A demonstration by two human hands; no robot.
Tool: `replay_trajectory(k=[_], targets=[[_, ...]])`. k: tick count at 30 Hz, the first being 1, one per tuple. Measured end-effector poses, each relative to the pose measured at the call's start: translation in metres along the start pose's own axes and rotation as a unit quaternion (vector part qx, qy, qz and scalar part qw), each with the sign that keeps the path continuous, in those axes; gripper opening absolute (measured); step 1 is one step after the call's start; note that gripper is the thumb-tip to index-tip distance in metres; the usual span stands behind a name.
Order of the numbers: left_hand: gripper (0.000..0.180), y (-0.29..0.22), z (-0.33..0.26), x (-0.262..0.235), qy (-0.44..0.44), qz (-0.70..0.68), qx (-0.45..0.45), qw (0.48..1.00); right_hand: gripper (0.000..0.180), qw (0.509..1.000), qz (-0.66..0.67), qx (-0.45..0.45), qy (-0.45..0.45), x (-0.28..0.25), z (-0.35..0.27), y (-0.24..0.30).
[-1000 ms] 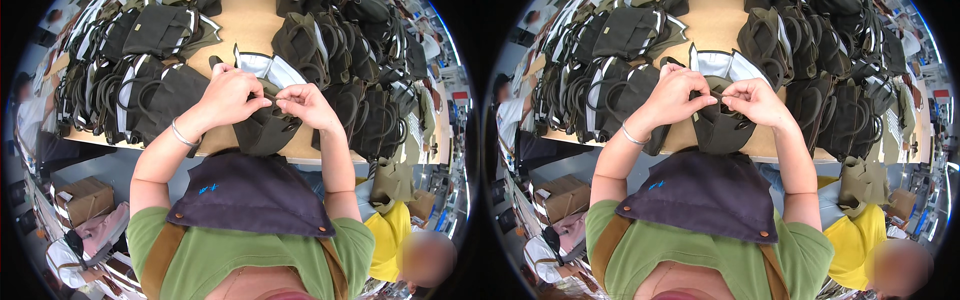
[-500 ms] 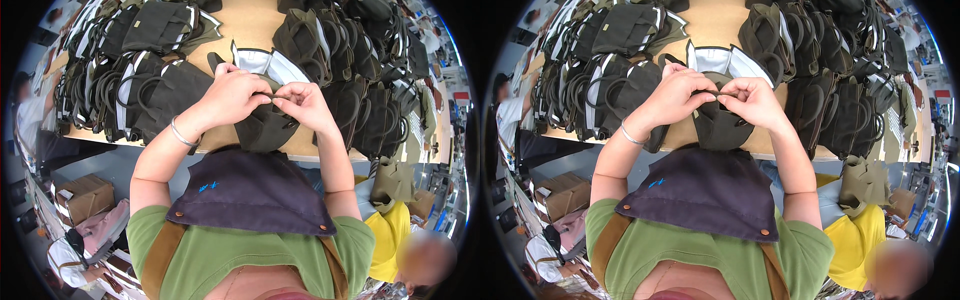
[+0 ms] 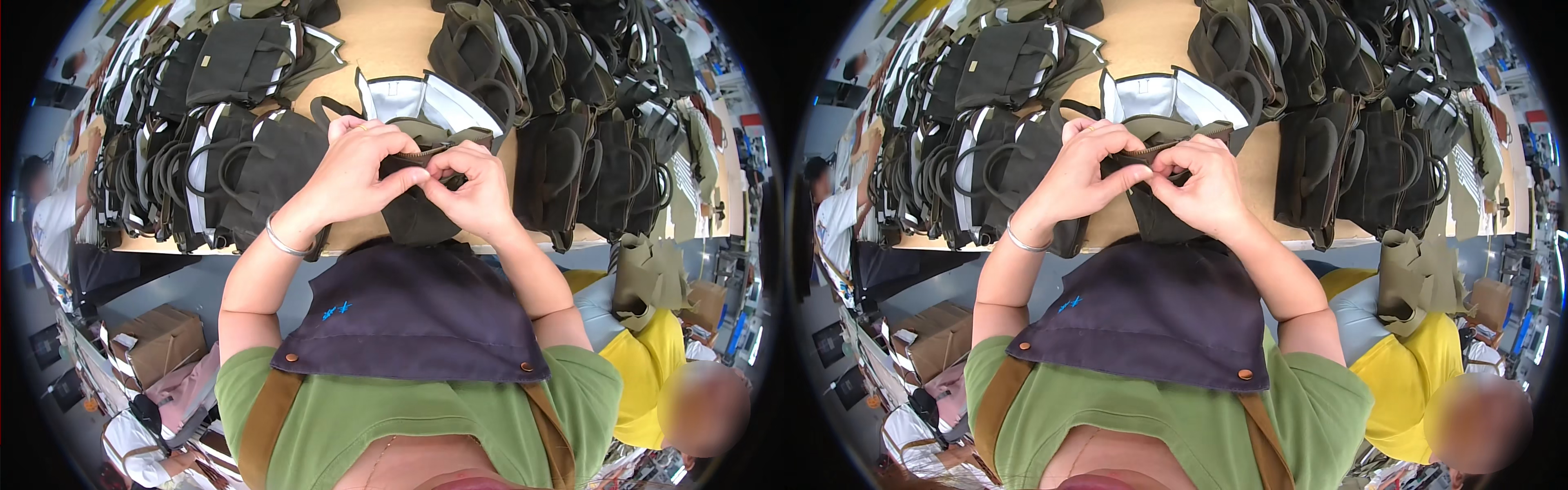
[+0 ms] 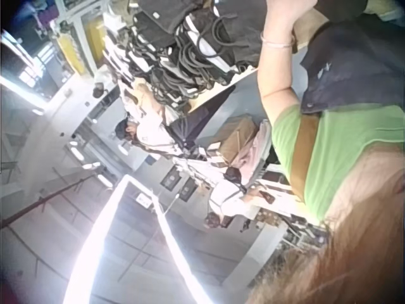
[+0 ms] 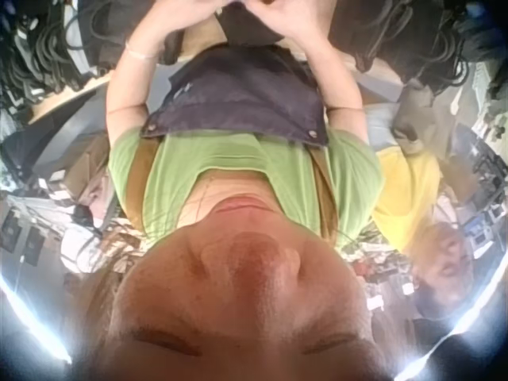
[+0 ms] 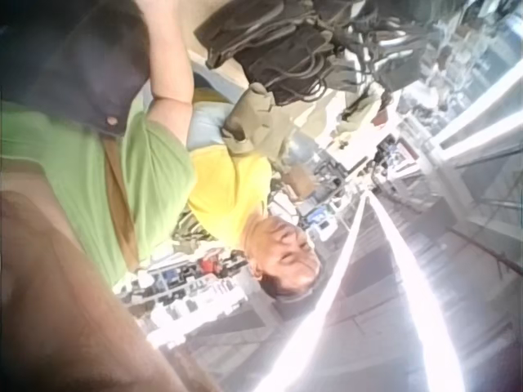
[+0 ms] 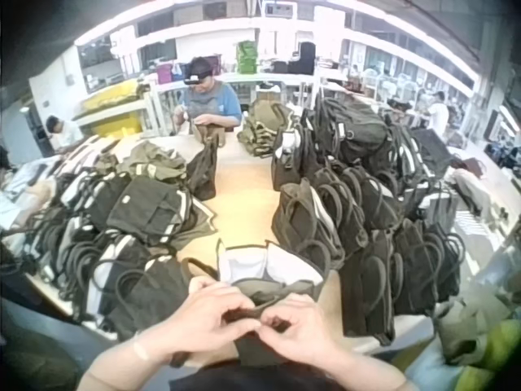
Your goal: The person repeatedly handles small green canvas bags on a workbench, opening and closing the zippers and adjusting the straps. The person works on one bag at a time, performing repetitive checks on the zipper functionality and strap alignment before moving to the next item.
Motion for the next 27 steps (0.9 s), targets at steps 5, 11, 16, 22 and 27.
replay_trajectory(k=[5,11,16,22,27], targets=[[0.013,-0.005,-0.001,-0.002,0.005,-0.016,0.012,1.000,0.034,0.976,-0.175,-0.031,0.125,-0.024,0.013,0.012],[0.010,0.039,-0.011,-0.034,0.025,-0.041,-0.005,0.999,0.039,0.941,-0.248,-0.061,0.221,-0.020,0.023,0.025],[0.037,-0.016,-0.003,-0.030,-0.005,0.168,0.074,0.983,0.035,0.933,-0.229,-0.048,0.273,-0.010,0.034,0.024],[0.019,0.003,-0.003,-0.009,0.071,-0.011,-0.008,0.997,0.024,0.929,-0.157,-0.015,0.335,-0.019,0.045,0.025],[0.010,0.003,-0.001,-0.004,0.045,-0.083,0.009,0.995,0.015,0.912,-0.140,0.023,0.384,-0.017,0.057,0.017]])
Point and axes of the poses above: each hand's wrist, its own z-axis towards the middle knuckle, its own x-axis out of the palm, y = z × x, the point moved 6 cm from there along z, towards the middle knuckle, and after that the axes turned 13 degrees about x, right-handed, at the moved point
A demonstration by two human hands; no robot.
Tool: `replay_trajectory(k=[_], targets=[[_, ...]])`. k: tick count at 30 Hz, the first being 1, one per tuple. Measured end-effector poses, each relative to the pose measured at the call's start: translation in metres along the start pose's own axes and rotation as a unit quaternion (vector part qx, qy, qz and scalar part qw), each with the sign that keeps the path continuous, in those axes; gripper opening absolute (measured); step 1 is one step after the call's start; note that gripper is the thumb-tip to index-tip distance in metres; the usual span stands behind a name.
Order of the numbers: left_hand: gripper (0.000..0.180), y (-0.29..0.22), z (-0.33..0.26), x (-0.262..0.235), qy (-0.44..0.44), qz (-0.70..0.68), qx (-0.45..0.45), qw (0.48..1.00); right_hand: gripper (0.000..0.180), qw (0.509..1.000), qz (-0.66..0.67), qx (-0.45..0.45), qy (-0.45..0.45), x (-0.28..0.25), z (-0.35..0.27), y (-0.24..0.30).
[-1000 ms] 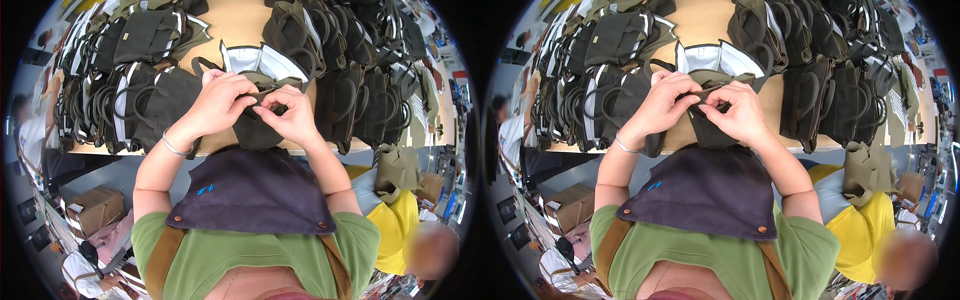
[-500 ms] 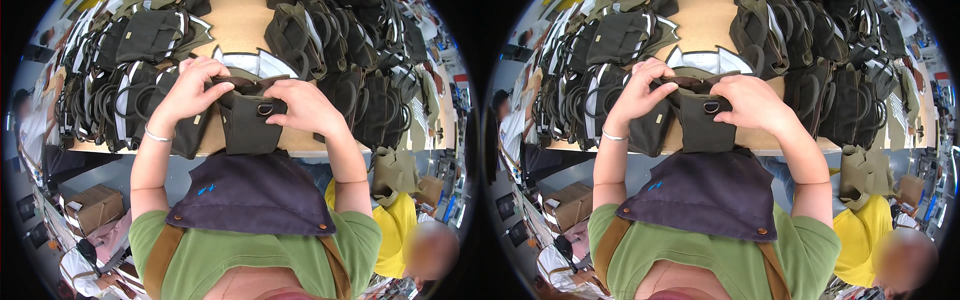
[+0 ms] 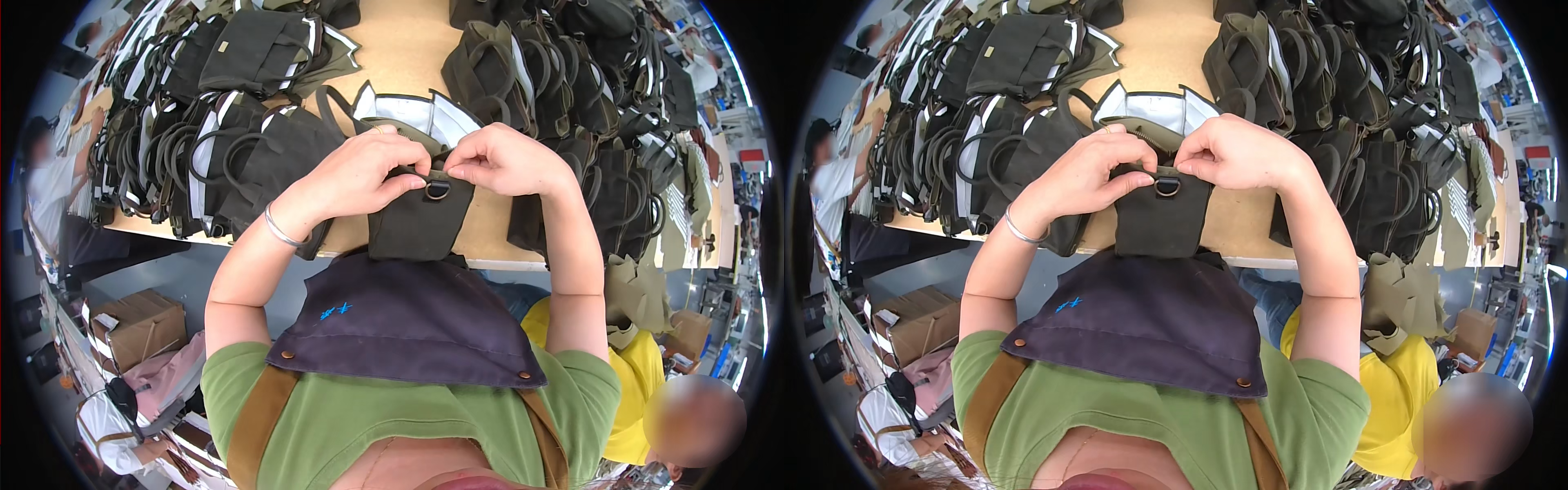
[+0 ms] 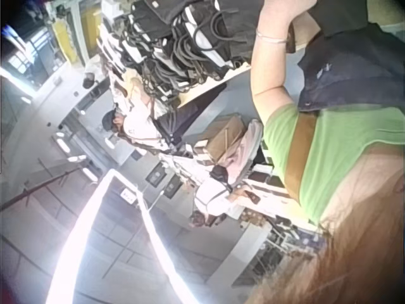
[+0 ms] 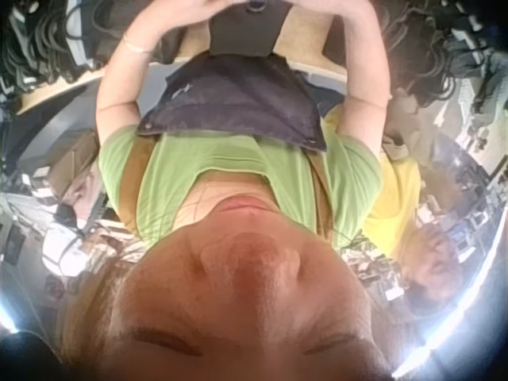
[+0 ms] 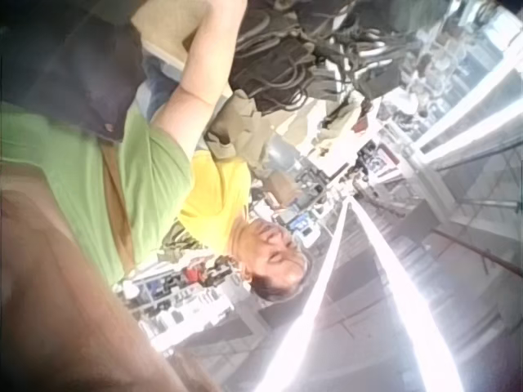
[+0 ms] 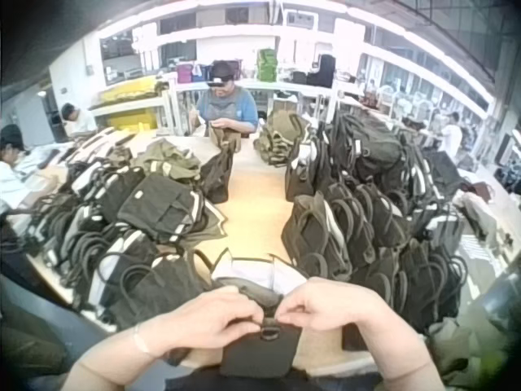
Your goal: The person repeatedly handles small green canvas bags on a workbench, opening and closing the zippers and adjusting the straps. The person works on one bag at a time, performing repetitive checks on the zipper functionality and strap alignment before moving to the next item.
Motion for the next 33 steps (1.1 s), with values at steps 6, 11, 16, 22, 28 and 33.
replay_trajectory(k=[6,11,16,22,28,33], targets=[[0.006,-0.001,-0.003,-0.002,-0.040,-0.028,0.036,0.998,0.011,0.997,-0.038,-0.063,-0.033,0.004,0.012,0.002],[0.005,-0.002,-0.005,0.000,-0.051,-0.045,0.058,0.996,0.010,0.995,-0.061,-0.068,-0.028,0.001,0.017,0.008],[0.005,-0.001,-0.012,-0.005,-0.075,-0.018,0.040,0.996,0.010,0.997,-0.045,-0.052,0.018,0.005,0.022,0.009],[0.006,0.009,-0.019,-0.005,-0.110,-0.028,-0.001,0.994,0.013,0.998,-0.018,-0.064,0.023,0.003,0.015,0.011],[0.009,0.005,-0.021,-0.012,-0.101,-0.021,-0.007,0.995,0.012,0.997,0.005,-0.037,0.072,0.005,0.007,0.021],[0.006,0.005,-0.024,-0.007,-0.100,0.016,0.024,0.995,0.011,0.992,-0.016,-0.125,0.024,0.011,0.009,0.018]])
Point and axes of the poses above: each hand's wrist, its own z-axis towards the middle knuckle, its own x-axis out of the palm, y = z × x, the point moved 6 cm from there along z, towards the middle knuckle, and after that the axes turned 13 degrees about x, right-handed, at the moved point
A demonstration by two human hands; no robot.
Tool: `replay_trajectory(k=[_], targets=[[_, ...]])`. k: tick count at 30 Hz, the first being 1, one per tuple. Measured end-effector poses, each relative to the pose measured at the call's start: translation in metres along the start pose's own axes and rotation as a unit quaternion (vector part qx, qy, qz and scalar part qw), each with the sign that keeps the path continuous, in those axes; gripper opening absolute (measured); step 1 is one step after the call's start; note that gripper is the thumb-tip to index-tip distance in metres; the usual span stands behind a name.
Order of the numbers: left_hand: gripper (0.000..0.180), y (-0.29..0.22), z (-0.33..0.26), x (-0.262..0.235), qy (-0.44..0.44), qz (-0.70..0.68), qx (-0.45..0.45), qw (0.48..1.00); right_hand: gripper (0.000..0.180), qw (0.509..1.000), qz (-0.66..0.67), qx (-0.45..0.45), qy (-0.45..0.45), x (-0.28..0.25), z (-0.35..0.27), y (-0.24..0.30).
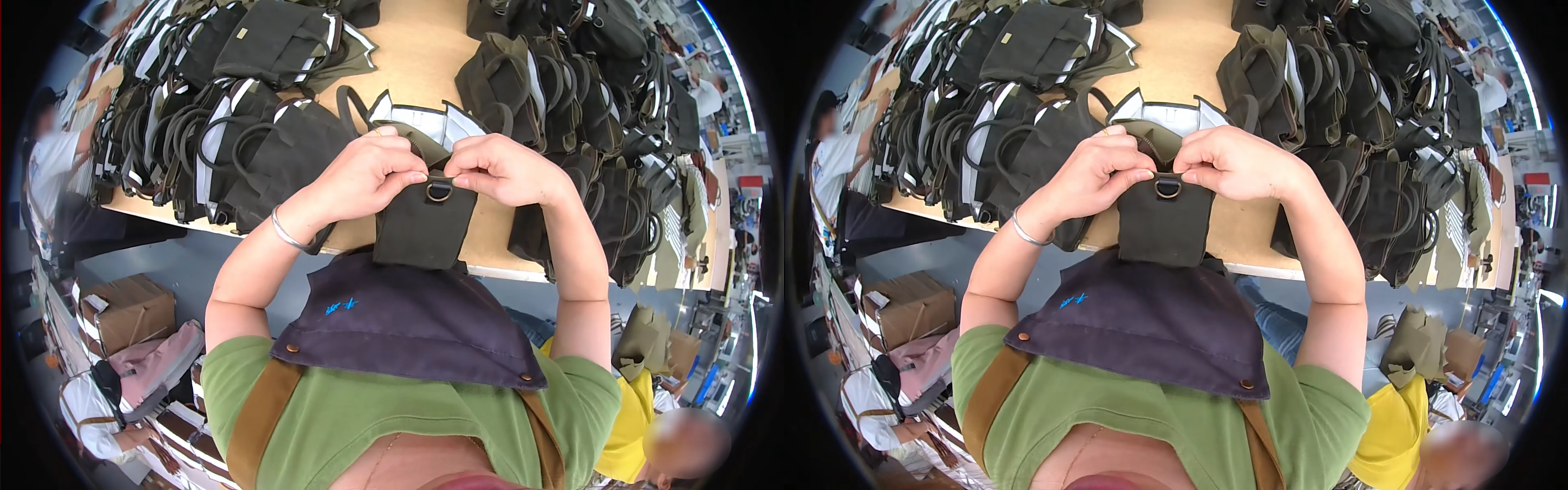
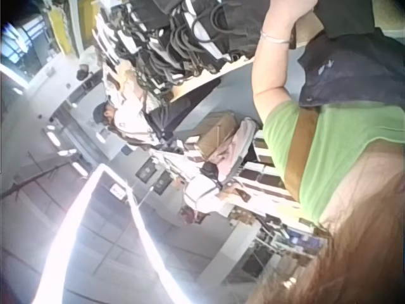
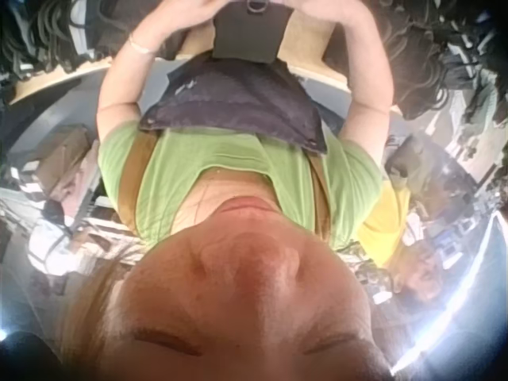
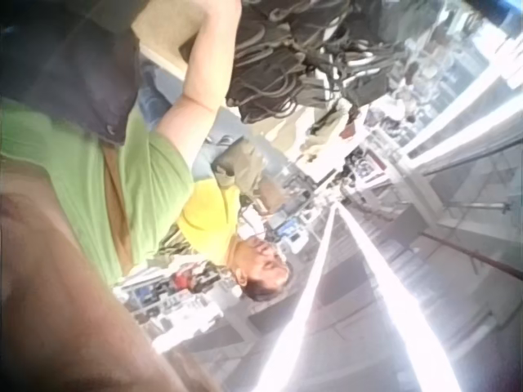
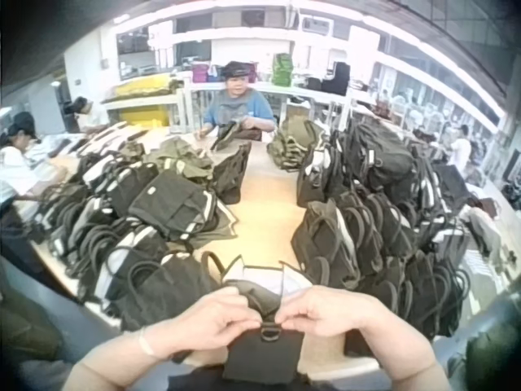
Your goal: The person repeatedly handles small green canvas bags on a workbench, opening and closing the zippers and adjusting the straps. The person works on one bag at a time, performing repetitive checks on the zipper functionality and strap alignment before moving to the next item.
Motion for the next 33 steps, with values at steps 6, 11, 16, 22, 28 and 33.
replay_trajectory(k=[6,11,16,22,28,33], targets=[[0.007,-0.001,0.003,0.008,0.014,-0.007,-0.005,1.000,0.010,0.999,0.039,0.010,-0.016,0.008,-0.002,-0.003],[0.008,-0.042,0.001,0.009,0.008,0.090,0.099,0.991,0.008,0.989,-0.095,-0.031,-0.109,0.013,-0.028,0.030],[0.013,-0.023,-0.016,0.045,-0.009,0.199,0.117,0.973,0.009,0.965,-0.184,-0.002,-0.189,0.051,-0.038,0.000],[0.026,-0.007,-0.059,0.047,-0.175,0.199,0.028,0.964,0.018,0.869,-0.037,0.042,-0.492,0.068,-0.076,-0.051],[0.049,0.051,-0.076,0.073,-0.179,-0.001,-0.224,0.958,0.036,0.839,-0.020,0.236,-0.490,0.056,-0.061,-0.099],[0.056,0.014,-0.040,0.106,0.024,0.000,-0.063,0.998,0.022,0.919,0.066,0.194,-0.338,0.043,-0.013,-0.057]])
Point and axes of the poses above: each hand's wrist, its own z-axis towards the middle knuckle, its own x-axis out of the palm, y = z × x, the point moved 6 cm from there along z, towards the middle knuckle, and after that the axes turned 13 degrees about x, right-handed, at the moved point
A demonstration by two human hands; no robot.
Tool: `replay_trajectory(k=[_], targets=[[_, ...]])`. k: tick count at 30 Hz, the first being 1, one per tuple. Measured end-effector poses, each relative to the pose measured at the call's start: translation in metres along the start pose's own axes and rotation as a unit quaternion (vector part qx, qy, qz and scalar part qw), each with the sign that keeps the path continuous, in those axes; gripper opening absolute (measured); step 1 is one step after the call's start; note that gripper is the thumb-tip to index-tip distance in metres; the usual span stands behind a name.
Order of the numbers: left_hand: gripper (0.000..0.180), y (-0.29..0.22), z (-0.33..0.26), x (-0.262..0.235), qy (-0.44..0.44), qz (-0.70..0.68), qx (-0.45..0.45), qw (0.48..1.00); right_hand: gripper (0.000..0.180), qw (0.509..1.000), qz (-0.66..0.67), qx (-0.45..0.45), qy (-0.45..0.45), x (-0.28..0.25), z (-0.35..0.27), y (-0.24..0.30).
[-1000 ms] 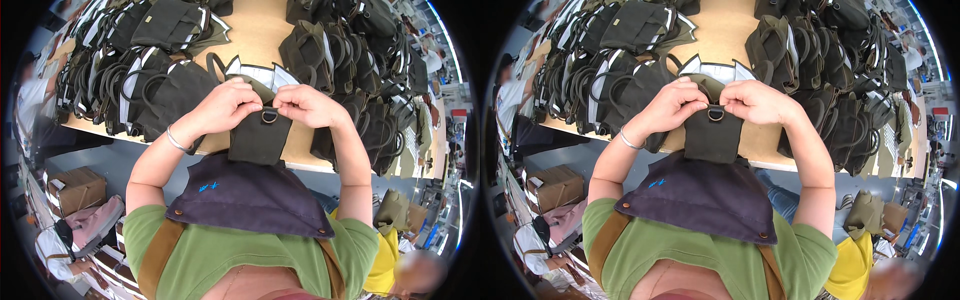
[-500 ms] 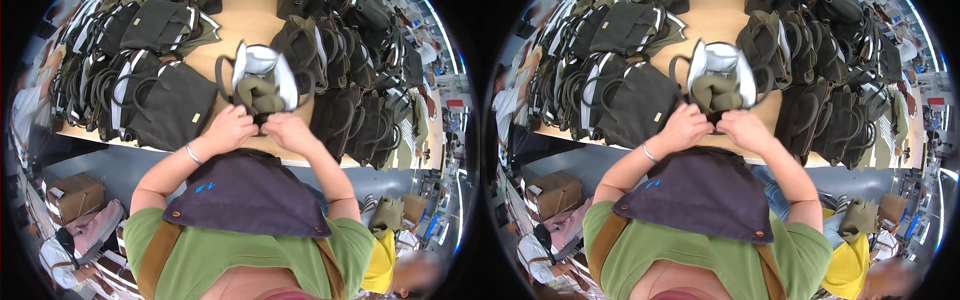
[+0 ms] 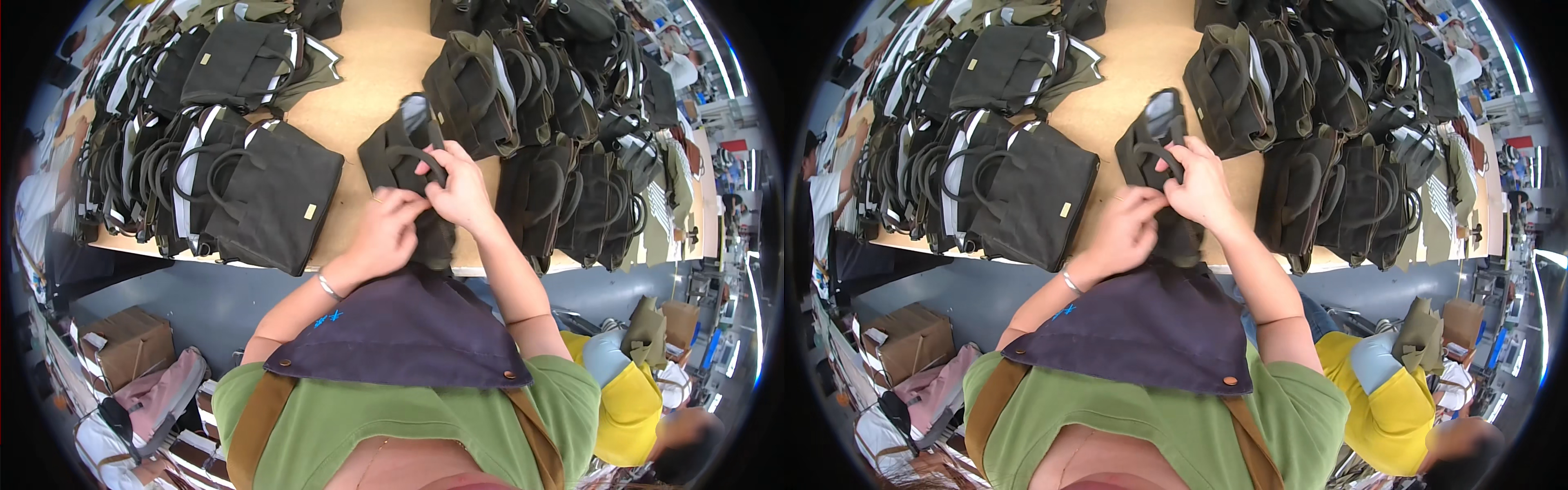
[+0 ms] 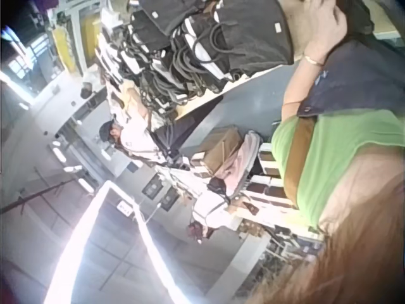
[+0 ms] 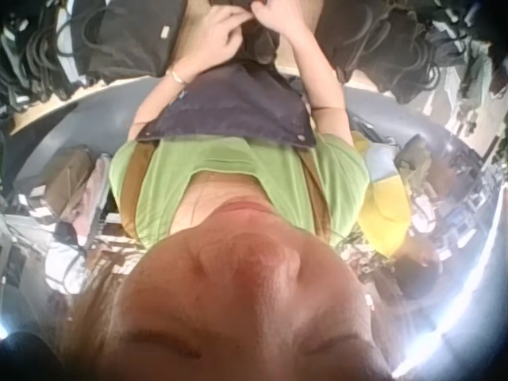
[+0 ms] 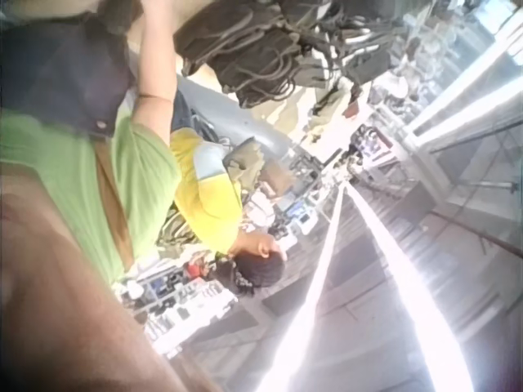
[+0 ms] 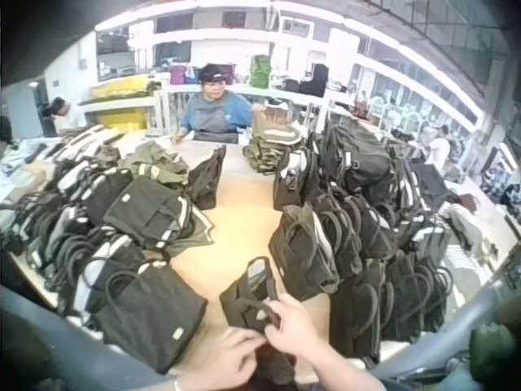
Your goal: The person repeatedly handles small green canvas bags on a workbench, opening and closing the zippers and adjusting the straps. The person works on one bag at a time, performing repetitive checks on the zipper functionality and strap alignment before moving to the next item.
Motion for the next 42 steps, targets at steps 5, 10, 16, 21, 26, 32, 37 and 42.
replay_trajectory(k=[5,10,16,21,26,32,37,42], targets=[[0.043,-0.035,0.026,-0.118,-0.166,0.242,-0.063,0.954,0.025,0.955,-0.096,-0.280,-0.019,-0.028,-0.022,0.053],[0.022,-0.012,0.031,-0.125,-0.152,0.093,-0.052,0.983,0.022,0.916,-0.149,-0.338,-0.154,-0.068,-0.007,0.075],[0.021,-0.024,0.023,-0.141,-0.288,-0.265,-0.086,0.916,0.019,0.892,-0.073,-0.400,-0.198,-0.124,-0.013,0.080],[0.033,-0.048,0.008,-0.184,-0.438,-0.417,0.078,0.792,0.024,0.858,0.138,-0.412,-0.272,-0.171,-0.017,0.071],[0.020,0.014,-0.019,-0.099,-0.363,-0.382,-0.072,0.847,0.030,0.955,-0.038,-0.248,-0.157,-0.122,0.032,0.025],[0.071,0.090,-0.083,-0.100,-0.171,0.431,-0.252,0.850,0.022,0.974,0.148,-0.161,-0.052,-0.060,0.043,-0.062],[0.090,0.168,-0.121,-0.100,-0.006,0.304,-0.491,0.816,0.017,0.970,0.207,-0.125,-0.011,-0.051,0.044,-0.061],[0.079,0.182,-0.127,-0.105,-0.001,0.224,-0.504,0.834,0.017,0.961,0.243,-0.129,-0.009,-0.045,0.037,-0.060]])
Point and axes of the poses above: each hand's wrist, its own z-axis towards the middle knuckle, its own x-axis out of the palm, y = z × x, the point moved 6 cm from there along z, towards the middle knuckle, and after that the axes turned 13 degrees about x, right-handed, at the moved point
